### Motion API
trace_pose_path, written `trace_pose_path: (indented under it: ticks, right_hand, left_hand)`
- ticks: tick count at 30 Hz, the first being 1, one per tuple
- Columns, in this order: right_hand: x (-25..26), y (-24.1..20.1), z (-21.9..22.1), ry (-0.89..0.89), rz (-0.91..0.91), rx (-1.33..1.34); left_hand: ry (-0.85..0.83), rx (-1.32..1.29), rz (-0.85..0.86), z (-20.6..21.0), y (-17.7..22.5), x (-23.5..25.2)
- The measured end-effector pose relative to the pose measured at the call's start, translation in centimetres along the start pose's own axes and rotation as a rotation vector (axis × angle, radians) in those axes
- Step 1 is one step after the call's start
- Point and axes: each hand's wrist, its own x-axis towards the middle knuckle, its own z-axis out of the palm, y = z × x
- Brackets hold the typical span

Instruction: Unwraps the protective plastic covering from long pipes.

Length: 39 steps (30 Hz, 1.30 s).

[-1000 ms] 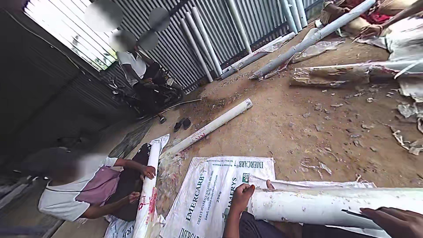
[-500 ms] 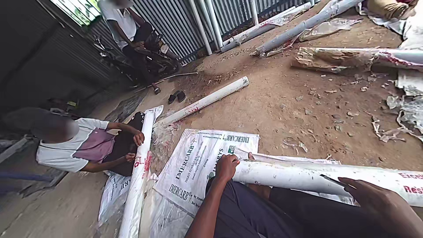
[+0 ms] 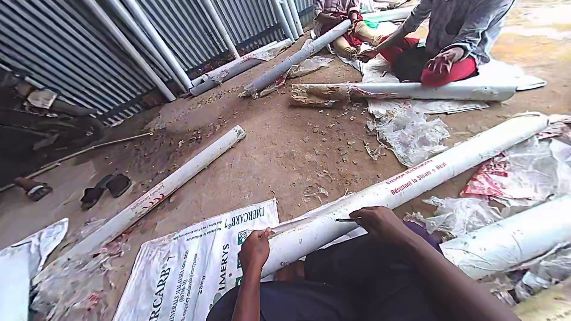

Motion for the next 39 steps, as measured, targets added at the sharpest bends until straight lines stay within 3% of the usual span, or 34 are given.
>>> trace_pose_path:
  ticks: [3,8,13,17,25,34,39]
  right_hand:
    - [0.5,-0.8,0.0,-0.025,0.066,-0.019]
    - [1.5,-0.4,0.1,0.027,0.282,0.018]
    - [2.4,-0.2,0.1,-0.075,0.381,0.037]
    - [3.3,-0.2,0.2,-0.184,0.461,0.039]
    - [3.2,0.4,0.1,-0.184,0.466,0.099]
    - [2.1,0.7,0.0,0.063,0.402,0.145]
    - [1.9,0.5,-0.2,0.054,0.396,0.109]
  left_hand:
    - [0.017,-0.181,0.036,0.4,-0.5,-0.2]
    - [0.166,-0.744,0.061,2.6,-1.3,-2.0]
    - [0.218,-0.965,0.072,3.4,-0.7,-4.2]
    - [0.167,-1.032,0.207,4.1,1.3,-6.0]
    - [0.099,-1.02,0.393,4.6,4.0,-6.6]
    - [0.211,-1.035,0.407,2.4,-1.0,-6.9]
    - [0.208,-0.969,0.353,2.7,-4.1,-7.5]
